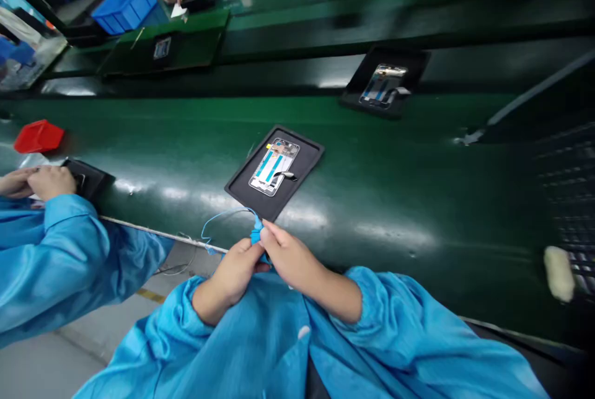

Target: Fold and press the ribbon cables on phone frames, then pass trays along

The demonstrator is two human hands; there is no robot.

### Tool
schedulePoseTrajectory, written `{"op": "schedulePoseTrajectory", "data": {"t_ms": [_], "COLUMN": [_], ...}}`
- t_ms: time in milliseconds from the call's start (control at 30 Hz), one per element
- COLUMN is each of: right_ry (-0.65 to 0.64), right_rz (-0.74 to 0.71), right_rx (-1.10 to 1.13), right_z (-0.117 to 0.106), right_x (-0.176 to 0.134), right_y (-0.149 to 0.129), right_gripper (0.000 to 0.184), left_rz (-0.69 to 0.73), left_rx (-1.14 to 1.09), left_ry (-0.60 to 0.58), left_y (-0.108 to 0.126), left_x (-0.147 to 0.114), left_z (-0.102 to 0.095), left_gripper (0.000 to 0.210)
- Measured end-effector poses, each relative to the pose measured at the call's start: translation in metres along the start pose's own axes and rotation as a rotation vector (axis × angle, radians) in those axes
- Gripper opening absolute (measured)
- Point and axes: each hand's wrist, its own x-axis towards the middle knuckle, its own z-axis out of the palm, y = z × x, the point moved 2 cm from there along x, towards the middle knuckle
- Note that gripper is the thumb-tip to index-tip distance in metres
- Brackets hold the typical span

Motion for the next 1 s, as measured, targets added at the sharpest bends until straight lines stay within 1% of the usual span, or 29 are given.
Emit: {"op": "schedulePoseTrajectory", "data": {"t_ms": [67, 133, 200, 233, 300, 367, 467, 500, 533, 567, 600, 667, 733, 800, 867, 933, 967, 1000], "right_ry": [0.021, 0.011, -0.04, -0.062, -0.092, -0.164, -0.365, -0.432, -0.478, -0.495, -0.478, -0.374, -0.272, -0.204, -0.145, -0.066, -0.036, -0.017], "right_rz": [-0.147, -0.326, -0.445, -0.462, -0.43, -0.368, -0.253, -0.219, -0.199, -0.197, -0.198, -0.202, -0.249, -0.326, -0.363, -0.346, -0.331, -0.317], "right_rx": [-0.226, -0.386, -0.449, -0.454, -0.415, -0.27, 0.103, 0.188, 0.212, 0.171, 0.091, -0.066, -0.132, -0.151, -0.16, -0.105, -0.058, -0.003], "right_z": [-0.01, -0.014, -0.012, -0.011, -0.009, -0.009, -0.007, -0.005, -0.003, 0.0, 0.003, 0.01, 0.016, 0.02, 0.022, 0.022, 0.022, 0.022], "right_x": [-0.007, -0.012, -0.013, -0.012, -0.007, -0.003, 0.0, -0.001, -0.003, -0.006, -0.008, -0.012, -0.013, -0.01, -0.003, 0.005, 0.008, 0.011], "right_y": [0.0, -0.002, -0.005, -0.006, -0.009, -0.013, -0.018, -0.019, -0.02, -0.019, -0.018, -0.013, -0.006, -0.001, 0.001, 0.0, -0.002, -0.005], "right_gripper": [0.051, 0.049, 0.042, 0.036, 0.024, 0.021, 0.027, 0.031, 0.033, 0.033, 0.032, 0.028, 0.028, 0.031, 0.031, 0.031, 0.032, 0.034], "left_rz": [0.026, 0.038, 0.023, 0.012, -0.001, -0.024, -0.124, -0.17, -0.212, -0.241, -0.253, -0.231, -0.186, -0.169, -0.139, -0.064, -0.02, 0.023], "left_rx": [-0.102, -0.142, -0.11, -0.083, -0.059, -0.092, -0.158, -0.159, -0.151, -0.137, -0.119, -0.08, -0.062, -0.1, -0.226, -0.384, -0.442, -0.477], "left_ry": [0.032, 0.031, -0.021, -0.041, -0.056, -0.106, -0.258, -0.294, -0.307, -0.297, -0.271, -0.196, -0.122, -0.052, 0.053, 0.162, 0.195, 0.202], "left_y": [0.007, 0.013, 0.016, 0.016, 0.015, 0.011, 0.001, -0.004, -0.008, -0.012, -0.015, -0.016, -0.008, 0.008, 0.028, 0.048, 0.055, 0.06], "left_x": [0.003, 0.004, 0.004, 0.003, 0.002, 0.0, -0.001, 0.001, 0.004, 0.007, 0.011, 0.019, 0.025, 0.028, 0.028, 0.027, 0.027, 0.027], "left_z": [0.003, 0.002, -0.001, -0.003, -0.011, -0.02, -0.029, -0.03, -0.03, -0.029, -0.028, -0.025, -0.023, -0.022, -0.021, -0.019, -0.017, -0.015], "left_gripper": [0.034, 0.035, 0.039, 0.041, 0.046, 0.047, 0.042, 0.042, 0.042, 0.044, 0.047, 0.054, 0.055, 0.047, 0.033, 0.025, 0.025, 0.027]}}
